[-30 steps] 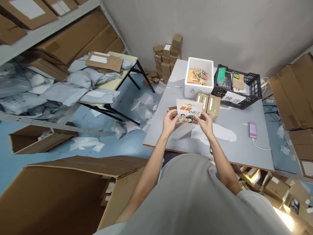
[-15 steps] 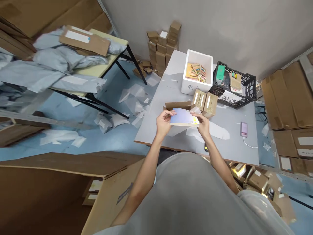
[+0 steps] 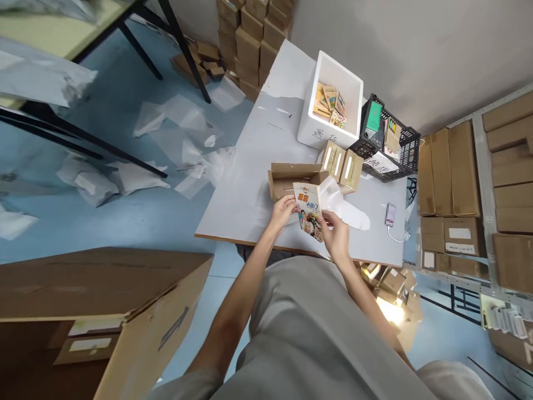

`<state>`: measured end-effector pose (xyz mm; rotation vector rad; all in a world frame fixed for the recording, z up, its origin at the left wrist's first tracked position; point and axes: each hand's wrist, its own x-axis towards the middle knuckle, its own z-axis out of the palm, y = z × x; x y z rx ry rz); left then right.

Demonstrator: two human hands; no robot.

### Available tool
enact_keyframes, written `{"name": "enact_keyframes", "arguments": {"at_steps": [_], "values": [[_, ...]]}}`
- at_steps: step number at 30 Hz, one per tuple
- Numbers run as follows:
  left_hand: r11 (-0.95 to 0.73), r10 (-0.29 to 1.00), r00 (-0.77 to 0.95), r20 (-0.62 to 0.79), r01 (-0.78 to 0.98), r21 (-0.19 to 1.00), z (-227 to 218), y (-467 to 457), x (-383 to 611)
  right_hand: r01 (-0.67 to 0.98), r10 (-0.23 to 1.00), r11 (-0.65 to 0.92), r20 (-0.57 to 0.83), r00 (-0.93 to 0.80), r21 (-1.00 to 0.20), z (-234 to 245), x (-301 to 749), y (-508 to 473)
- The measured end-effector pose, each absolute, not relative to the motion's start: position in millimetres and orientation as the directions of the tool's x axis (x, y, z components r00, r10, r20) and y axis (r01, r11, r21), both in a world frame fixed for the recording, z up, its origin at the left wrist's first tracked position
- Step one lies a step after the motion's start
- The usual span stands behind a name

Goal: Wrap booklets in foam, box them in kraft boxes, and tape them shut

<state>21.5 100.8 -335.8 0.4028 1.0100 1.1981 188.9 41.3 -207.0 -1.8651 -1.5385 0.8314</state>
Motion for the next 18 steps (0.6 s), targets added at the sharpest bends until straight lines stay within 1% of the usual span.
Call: {"name": "enact_keyframes", "arguments": {"at_steps": [2, 5, 9, 12, 15, 18], "values": [[0.346, 0.906, 0.017, -0.424, -0.607, 0.715, -335, 98, 17, 0.671, 0.988, -0.148, -0.08, 0.131, -0.726, -204, 187, 43], [0.243, 0.942, -0.031, -0.333, -0.621, 0.745, -320, 91, 4, 0.643, 0.992, -0.094, -0.019, 0.123, -0.76, -203, 196, 53], [0.031, 0.985, -0.129, -0.114, -0.517, 0.855, -288, 82, -7, 0.442, 0.992, -0.03, 0.027, 0.121, -0.896, -204, 212, 69], [-0.081, 0.985, -0.174, 0.007, -0.424, 0.902, -266, 76, -6, 0.285, 0.992, 0.0, 0.036, 0.123, -0.959, -202, 220, 76], [-0.097, 0.983, -0.182, 0.028, -0.382, 0.919, -255, 75, -4, 0.192, 0.989, 0.046, 0.071, 0.129, -0.98, -197, 223, 82], [-0.07, 0.989, -0.146, 0.022, -0.331, 0.941, -256, 81, -4, 0.168, 0.987, 0.071, 0.093, 0.129, -0.983, -196, 226, 84]]}}
